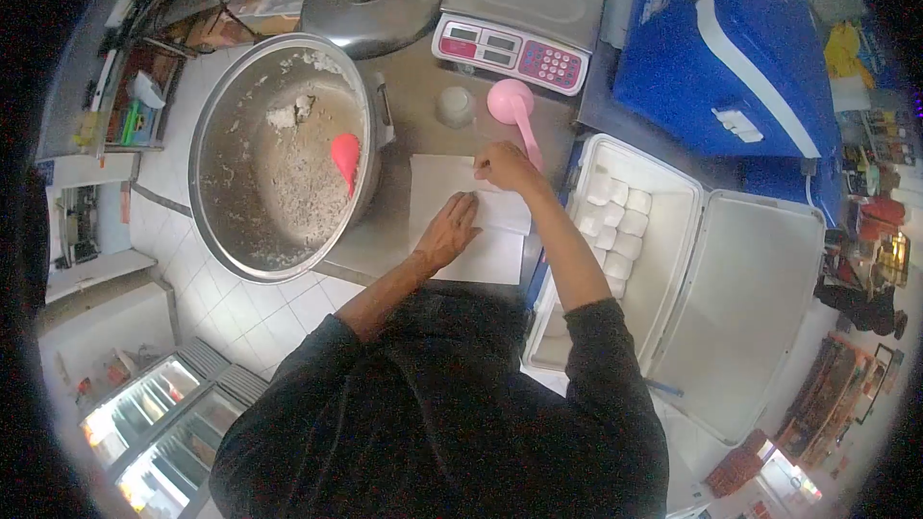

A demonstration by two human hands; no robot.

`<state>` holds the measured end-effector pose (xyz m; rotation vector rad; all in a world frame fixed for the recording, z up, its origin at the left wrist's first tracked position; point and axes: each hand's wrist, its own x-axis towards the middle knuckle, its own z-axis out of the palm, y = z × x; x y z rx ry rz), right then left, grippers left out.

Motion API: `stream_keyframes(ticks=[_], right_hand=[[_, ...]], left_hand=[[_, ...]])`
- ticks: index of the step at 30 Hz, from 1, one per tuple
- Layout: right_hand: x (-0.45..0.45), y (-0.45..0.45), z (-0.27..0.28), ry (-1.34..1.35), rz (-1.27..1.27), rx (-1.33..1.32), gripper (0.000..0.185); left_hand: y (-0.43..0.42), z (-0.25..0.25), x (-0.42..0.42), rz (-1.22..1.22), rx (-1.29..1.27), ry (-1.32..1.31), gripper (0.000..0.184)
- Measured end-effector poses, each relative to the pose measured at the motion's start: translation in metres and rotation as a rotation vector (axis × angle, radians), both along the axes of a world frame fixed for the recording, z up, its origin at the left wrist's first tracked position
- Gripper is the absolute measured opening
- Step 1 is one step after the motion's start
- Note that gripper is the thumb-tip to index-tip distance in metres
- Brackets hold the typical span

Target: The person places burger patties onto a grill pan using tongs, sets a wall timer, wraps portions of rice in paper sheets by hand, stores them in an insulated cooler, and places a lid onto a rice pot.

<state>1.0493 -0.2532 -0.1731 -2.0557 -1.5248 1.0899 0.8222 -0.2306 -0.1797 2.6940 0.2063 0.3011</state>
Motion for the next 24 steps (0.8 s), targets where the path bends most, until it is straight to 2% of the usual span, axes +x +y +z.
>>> stream_keyframes(ticks=[2,5,11,14,17,20,21,23,24], right_hand=[[-0.018,-0.016,0.021,-0.011,0.076,-0.019,0.013],[-0.051,-0.048,0.020,-0.412,0.140,0.148,0.018],[-0.095,-0.094,0.013,-0.419,-0.054,0.314,0.026],[-0.106,-0.107,0.005,-0.417,-0.118,0.360,0.030],[-0.113,-0.113,-0.001,-0.426,-0.145,0.377,0.030],[-0.113,-0.115,-0.002,-0.524,-0.113,0.420,0.027],[-0.114,-0.114,0.002,-0.568,-0.098,0.438,0.027],[-0.118,-0.112,0.020,-0.480,-0.197,0.414,0.024],[-0.120,-0.111,0.027,-0.434,-0.246,0.403,0.023]], left_hand=[[0.001,-0.003,-0.002,-0.003,0.054,0.002,0.054],[0.003,-0.005,-0.001,-0.009,-0.064,0.022,0.051],[-0.001,-0.024,-0.006,0.004,-0.145,-0.064,0.040],[-0.004,-0.027,-0.012,0.032,-0.169,-0.011,0.045],[-0.002,-0.022,-0.015,0.040,-0.184,-0.139,0.043],[0.001,-0.004,-0.021,-0.020,-0.250,0.029,0.041],[0.003,0.011,-0.021,-0.050,-0.164,-0.040,0.041],[0.006,0.037,-0.019,-0.116,0.009,-0.181,0.040],[0.005,0.036,-0.015,-0.154,-0.006,-0.183,0.041]])
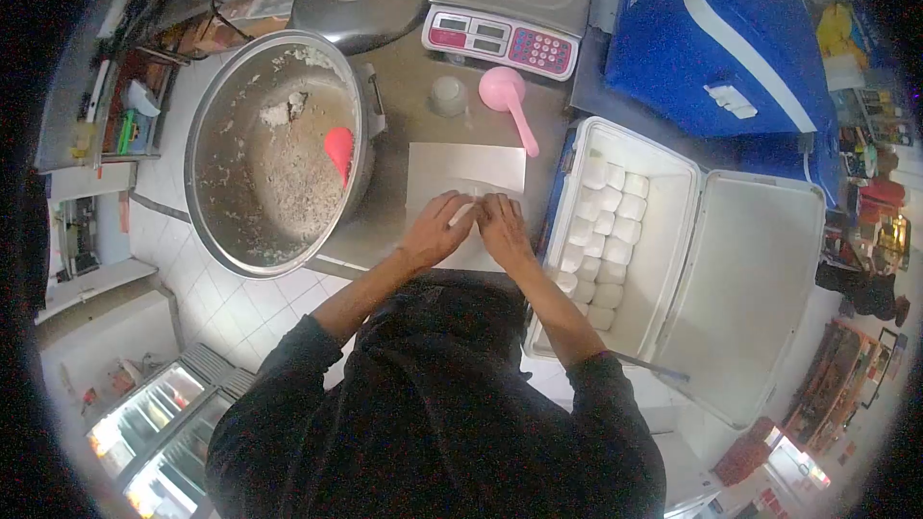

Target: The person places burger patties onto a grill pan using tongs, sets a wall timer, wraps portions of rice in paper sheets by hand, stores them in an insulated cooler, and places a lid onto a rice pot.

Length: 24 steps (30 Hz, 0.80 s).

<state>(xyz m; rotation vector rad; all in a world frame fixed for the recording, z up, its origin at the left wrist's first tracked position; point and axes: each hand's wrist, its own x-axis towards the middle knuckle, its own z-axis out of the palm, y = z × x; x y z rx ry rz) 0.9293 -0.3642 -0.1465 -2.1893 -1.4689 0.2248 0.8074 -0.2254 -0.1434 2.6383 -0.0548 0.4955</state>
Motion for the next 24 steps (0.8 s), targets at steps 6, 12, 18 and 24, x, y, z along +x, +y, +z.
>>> stream_keyframes(ticks=[6,12,18,24], right_hand=[[-0.014,-0.009,-0.041,0.110,-0.108,0.036,0.023],[-0.039,-0.023,-0.044,0.210,-0.296,0.096,0.030],[-0.017,-0.034,-0.074,0.102,-0.245,-0.145,0.020],[0.017,-0.007,-0.072,0.302,-0.342,-0.364,0.018]], left_hand=[[0.009,-0.048,0.011,0.005,-0.108,0.068,0.044],[0.014,-0.056,-0.016,0.122,-0.230,0.164,0.039],[0.034,-0.068,-0.014,0.115,-0.307,0.306,0.031],[0.068,-0.083,0.017,-0.037,-0.369,0.532,0.022]])
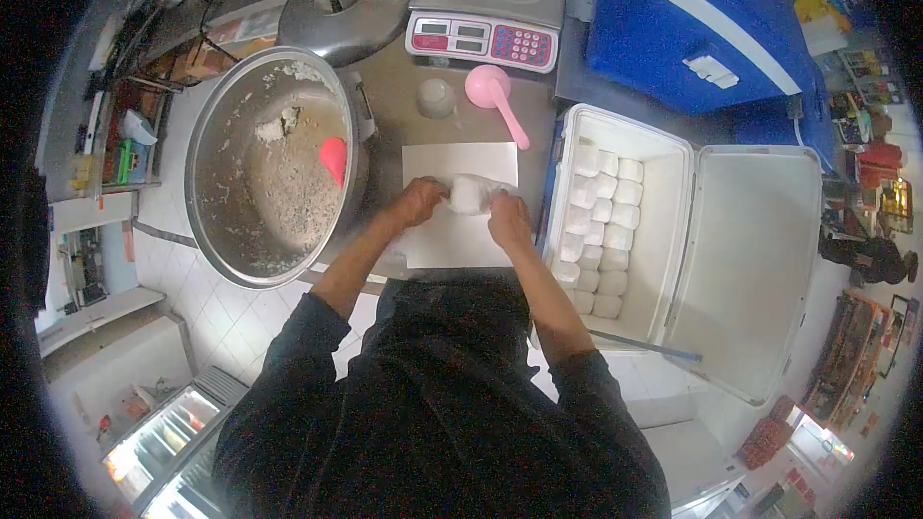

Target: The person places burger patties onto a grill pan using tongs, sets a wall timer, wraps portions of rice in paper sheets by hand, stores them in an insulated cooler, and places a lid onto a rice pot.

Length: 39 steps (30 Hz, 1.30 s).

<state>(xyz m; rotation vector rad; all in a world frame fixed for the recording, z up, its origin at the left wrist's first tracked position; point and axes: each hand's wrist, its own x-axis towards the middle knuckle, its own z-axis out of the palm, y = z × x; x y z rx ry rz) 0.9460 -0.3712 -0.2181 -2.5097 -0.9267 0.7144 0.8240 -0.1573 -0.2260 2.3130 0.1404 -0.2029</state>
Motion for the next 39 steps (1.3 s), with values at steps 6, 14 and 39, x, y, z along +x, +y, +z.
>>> stream_keyframes(ticks=[6,14,39], right_hand=[[0.022,0.025,0.015,-0.069,-0.047,-0.145,0.029],[0.034,0.025,0.016,-0.422,0.112,0.144,0.021],[-0.093,0.041,0.002,0.365,-0.708,0.620,0.065]], left_hand=[[0.016,-0.003,0.034,-0.001,0.183,0.197,0.029],[0.009,0.022,0.048,-0.026,0.525,-0.167,0.041],[-0.066,0.002,-0.035,0.424,-0.014,-0.262,0.064]])
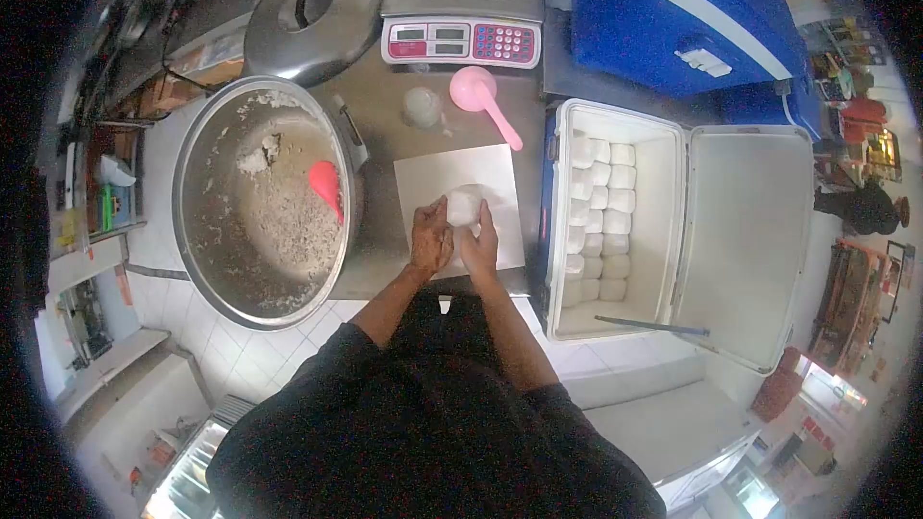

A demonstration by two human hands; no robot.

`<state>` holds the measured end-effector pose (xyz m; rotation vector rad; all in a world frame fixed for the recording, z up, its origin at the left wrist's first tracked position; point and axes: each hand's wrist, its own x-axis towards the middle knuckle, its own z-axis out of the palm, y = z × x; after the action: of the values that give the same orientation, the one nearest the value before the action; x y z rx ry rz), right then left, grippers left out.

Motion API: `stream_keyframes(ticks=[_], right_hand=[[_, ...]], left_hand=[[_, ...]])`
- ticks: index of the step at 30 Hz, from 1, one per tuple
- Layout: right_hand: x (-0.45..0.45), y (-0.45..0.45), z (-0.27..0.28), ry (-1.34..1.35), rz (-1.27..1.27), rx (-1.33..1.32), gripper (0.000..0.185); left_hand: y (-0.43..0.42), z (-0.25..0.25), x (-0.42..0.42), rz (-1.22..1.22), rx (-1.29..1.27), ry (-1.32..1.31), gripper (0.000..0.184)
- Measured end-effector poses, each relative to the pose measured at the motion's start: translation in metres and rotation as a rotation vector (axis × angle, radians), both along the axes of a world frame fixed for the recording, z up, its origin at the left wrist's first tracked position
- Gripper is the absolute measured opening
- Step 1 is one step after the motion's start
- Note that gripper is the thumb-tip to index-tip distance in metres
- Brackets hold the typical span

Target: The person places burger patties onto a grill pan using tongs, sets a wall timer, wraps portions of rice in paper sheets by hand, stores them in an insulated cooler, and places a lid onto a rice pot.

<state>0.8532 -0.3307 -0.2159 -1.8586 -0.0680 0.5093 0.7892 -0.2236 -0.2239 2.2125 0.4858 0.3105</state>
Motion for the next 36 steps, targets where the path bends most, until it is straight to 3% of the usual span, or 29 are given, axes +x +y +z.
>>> stream_keyframes(ticks=[1,4,6,9,12,13,14,17,20,25,26,28,32,35,36], right_hand=[[-0.002,-0.001,-0.016,-0.032,-0.013,0.022,0.065],[0.013,0.020,0.022,-0.001,0.035,-0.261,0.069],[0.018,0.016,0.009,-0.023,0.038,-0.205,0.069],[0.015,-0.001,0.017,-0.137,-0.014,-0.099,0.070],[0.015,-0.022,0.090,-0.275,0.020,-0.116,0.070],[0.012,-0.033,0.115,-0.314,0.046,-0.149,0.070],[0.004,-0.049,0.124,-0.296,0.071,-0.176,0.067],[0.004,-0.082,0.170,-0.344,0.057,-0.199,0.064],[-0.001,-0.132,0.157,-0.418,0.044,-0.194,0.063],[0.011,-0.218,0.165,-0.477,0.124,-0.271,0.051],[0.020,-0.233,0.170,-0.189,0.064,-0.104,0.048],[0.043,-0.274,0.147,-0.096,0.096,-0.011,0.048],[0.087,-0.324,0.141,0.222,-0.083,0.352,0.044],[0.116,-0.341,0.133,0.387,-0.235,0.595,0.044],[0.123,-0.349,0.115,0.388,-0.229,0.637,0.043]], left_hand=[[0.000,0.000,-0.001,0.000,-0.017,0.004,0.065],[0.001,0.005,-0.001,-0.009,-0.050,0.010,0.068],[0.002,0.009,0.000,-0.028,-0.056,0.008,0.068],[-0.012,0.028,0.002,0.016,-0.326,-0.020,0.061],[-0.045,0.100,0.029,0.294,-1.391,-0.164,0.047],[-0.049,0.103,0.030,0.235,-1.401,0.004,0.042],[-0.051,0.104,0.031,0.174,-1.402,0.171,0.039],[-0.098,0.151,0.052,0.185,-1.192,0.140,0.038],[-0.134,0.159,0.054,0.098,-1.225,0.328,0.037],[-0.199,0.150,0.070,0.049,-1.122,0.336,0.039],[-0.210,0.152,0.076,0.025,-1.054,0.319,0.042],[-0.234,0.137,0.082,-0.028,-0.956,0.356,0.043],[-0.233,0.091,0.127,-0.464,-0.330,0.027,0.047],[-0.217,0.057,0.192,-0.210,-0.104,0.096,0.059],[-0.211,0.067,0.219,-0.090,-0.062,0.037,0.064]])
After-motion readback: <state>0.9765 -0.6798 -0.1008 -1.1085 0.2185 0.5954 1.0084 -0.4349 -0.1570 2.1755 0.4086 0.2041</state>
